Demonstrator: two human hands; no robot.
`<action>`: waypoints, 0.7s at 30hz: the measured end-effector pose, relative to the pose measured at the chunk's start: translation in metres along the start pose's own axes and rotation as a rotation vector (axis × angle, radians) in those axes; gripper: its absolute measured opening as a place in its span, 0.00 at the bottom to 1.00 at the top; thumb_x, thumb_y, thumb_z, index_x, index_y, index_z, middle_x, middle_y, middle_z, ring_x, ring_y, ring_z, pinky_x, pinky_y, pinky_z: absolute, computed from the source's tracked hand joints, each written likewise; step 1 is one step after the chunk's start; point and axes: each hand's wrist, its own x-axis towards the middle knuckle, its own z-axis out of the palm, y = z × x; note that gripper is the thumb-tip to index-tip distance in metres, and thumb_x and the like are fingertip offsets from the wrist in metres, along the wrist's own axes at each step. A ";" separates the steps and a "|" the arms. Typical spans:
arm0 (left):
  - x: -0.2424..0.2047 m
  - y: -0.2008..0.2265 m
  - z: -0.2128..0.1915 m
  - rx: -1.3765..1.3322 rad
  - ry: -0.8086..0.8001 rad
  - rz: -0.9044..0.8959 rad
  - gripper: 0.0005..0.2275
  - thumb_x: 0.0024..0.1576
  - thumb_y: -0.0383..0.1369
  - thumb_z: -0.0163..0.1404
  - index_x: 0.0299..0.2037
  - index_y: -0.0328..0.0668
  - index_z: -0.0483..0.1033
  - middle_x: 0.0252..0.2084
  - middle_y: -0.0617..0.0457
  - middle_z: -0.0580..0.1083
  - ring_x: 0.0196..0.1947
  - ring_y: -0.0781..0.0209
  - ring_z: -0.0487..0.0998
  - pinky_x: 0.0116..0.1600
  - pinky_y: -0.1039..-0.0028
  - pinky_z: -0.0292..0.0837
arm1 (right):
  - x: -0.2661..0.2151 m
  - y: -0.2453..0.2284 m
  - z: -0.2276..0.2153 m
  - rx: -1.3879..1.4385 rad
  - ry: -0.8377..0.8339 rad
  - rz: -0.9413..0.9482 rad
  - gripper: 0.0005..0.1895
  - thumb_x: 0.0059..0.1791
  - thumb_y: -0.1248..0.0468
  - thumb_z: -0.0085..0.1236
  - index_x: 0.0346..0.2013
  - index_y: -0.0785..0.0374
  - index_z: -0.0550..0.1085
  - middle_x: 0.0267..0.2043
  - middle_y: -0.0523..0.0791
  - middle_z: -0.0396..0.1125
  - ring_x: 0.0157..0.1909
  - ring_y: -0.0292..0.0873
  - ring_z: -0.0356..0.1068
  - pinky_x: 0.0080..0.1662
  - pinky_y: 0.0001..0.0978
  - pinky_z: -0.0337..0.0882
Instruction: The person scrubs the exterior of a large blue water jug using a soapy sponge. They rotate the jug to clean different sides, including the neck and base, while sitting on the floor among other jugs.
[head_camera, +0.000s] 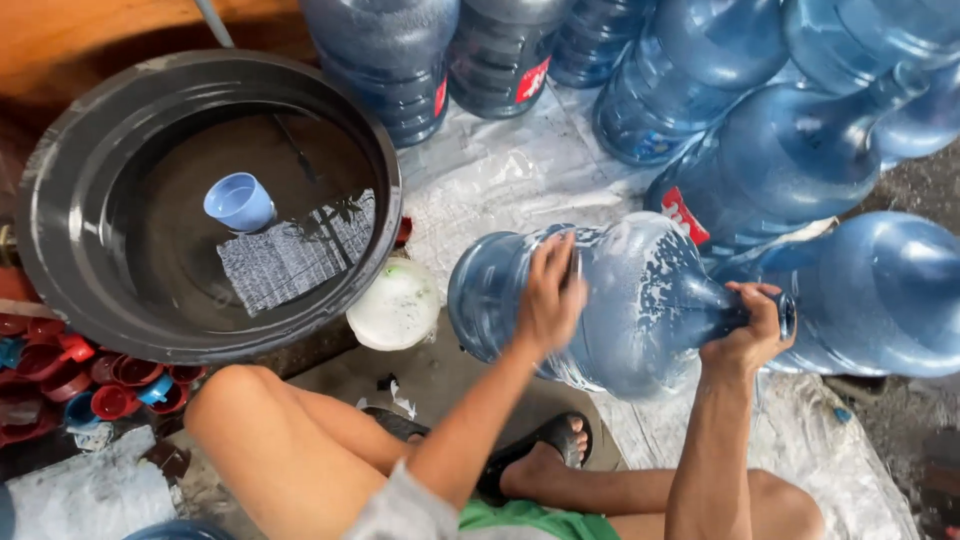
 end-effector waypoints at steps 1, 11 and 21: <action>0.020 -0.011 0.002 0.000 -0.013 -0.009 0.26 0.52 0.39 0.36 0.64 0.46 0.56 0.65 0.41 0.54 0.64 0.44 0.56 0.61 0.56 0.56 | -0.008 -0.006 0.001 -0.008 0.014 -0.004 0.37 0.30 0.79 0.54 0.44 0.64 0.42 0.33 0.50 0.64 0.24 0.42 0.66 0.37 0.36 0.72; -0.039 -0.040 0.016 -0.009 0.080 0.269 0.30 0.50 0.21 0.44 0.65 0.49 0.52 0.65 0.41 0.51 0.60 0.43 0.60 0.51 0.66 0.67 | 0.029 -0.002 -0.014 -0.165 -0.207 0.149 0.07 0.34 0.68 0.51 0.26 0.62 0.67 0.27 0.40 0.62 0.31 0.41 0.69 0.42 0.26 0.67; -0.060 -0.022 0.003 0.283 -0.042 0.171 0.25 0.59 0.29 0.36 0.68 0.43 0.44 0.71 0.43 0.44 0.71 0.43 0.40 0.69 0.46 0.31 | 0.024 -0.018 -0.034 -0.214 -0.144 0.003 0.07 0.34 0.66 0.54 0.20 0.58 0.64 0.24 0.39 0.57 0.29 0.41 0.66 0.39 0.28 0.68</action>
